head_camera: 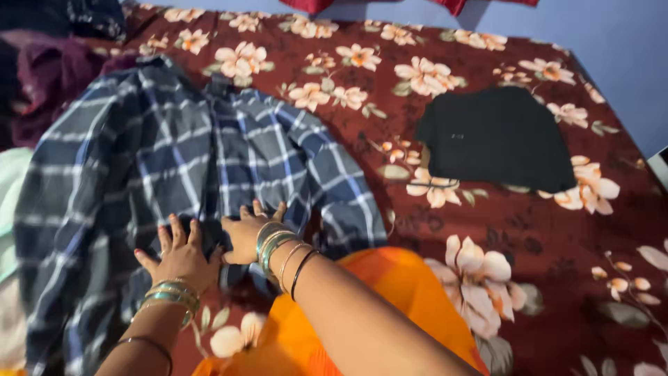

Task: The person folds a plaid shirt on a bed. They align the collar, fold the sleeves inward, and fold the shirt in half. The shirt remains on the bed after folding.

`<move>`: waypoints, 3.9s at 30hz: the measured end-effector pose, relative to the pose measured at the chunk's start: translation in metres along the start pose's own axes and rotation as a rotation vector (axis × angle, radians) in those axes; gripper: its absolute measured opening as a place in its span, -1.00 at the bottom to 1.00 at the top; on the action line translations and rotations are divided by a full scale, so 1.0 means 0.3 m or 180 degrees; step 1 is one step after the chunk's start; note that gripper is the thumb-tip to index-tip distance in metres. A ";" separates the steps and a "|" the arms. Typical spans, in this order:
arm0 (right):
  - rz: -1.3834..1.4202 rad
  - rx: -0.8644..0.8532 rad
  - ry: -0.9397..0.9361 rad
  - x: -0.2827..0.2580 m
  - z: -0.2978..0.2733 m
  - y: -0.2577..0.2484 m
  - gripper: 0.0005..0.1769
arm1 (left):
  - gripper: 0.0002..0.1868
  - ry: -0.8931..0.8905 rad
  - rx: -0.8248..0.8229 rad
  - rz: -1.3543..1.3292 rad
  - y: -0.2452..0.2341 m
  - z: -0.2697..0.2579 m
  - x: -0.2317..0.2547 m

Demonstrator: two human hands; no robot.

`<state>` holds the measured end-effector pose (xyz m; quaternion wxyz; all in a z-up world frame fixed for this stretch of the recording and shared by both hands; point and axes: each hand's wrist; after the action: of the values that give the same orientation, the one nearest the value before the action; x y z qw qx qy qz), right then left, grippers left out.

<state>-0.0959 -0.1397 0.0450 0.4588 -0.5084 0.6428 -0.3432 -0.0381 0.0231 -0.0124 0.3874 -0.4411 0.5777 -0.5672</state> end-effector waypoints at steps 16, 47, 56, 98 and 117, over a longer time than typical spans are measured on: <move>-0.0901 0.1315 -0.0293 -0.081 0.048 0.290 -0.28 | -0.43 0.1137 0.0513 0.0251 0.060 -0.079 -0.247; -0.0600 0.0788 -0.0944 -0.305 -0.121 0.038 0.10 | -0.47 0.0037 0.1172 0.0020 -0.210 -0.221 -0.508; -0.0582 -0.0357 -0.0622 -0.432 -0.003 0.210 -0.15 | 0.14 -0.0771 0.0968 0.0025 -0.165 -0.136 -0.608; 0.2791 0.0881 0.1829 1.006 -0.056 -0.089 -0.57 | -0.80 0.0118 0.0366 -0.3303 -0.325 0.176 0.278; 0.0753 0.1646 0.0548 0.645 0.755 -0.367 -0.60 | -0.63 0.1947 0.1574 -0.0783 -0.236 1.150 0.269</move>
<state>0.1419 -0.3487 0.0204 0.5536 -0.2653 0.6254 -0.4816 0.2689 -0.1593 0.0429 0.2215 -0.2114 0.4554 -0.8359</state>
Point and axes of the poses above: each hand's wrist, its own z-axis towards the middle knuckle, its own y-axis out of the palm, x = y × z, and after that the axes turned 7 degrees about -z, right-handed
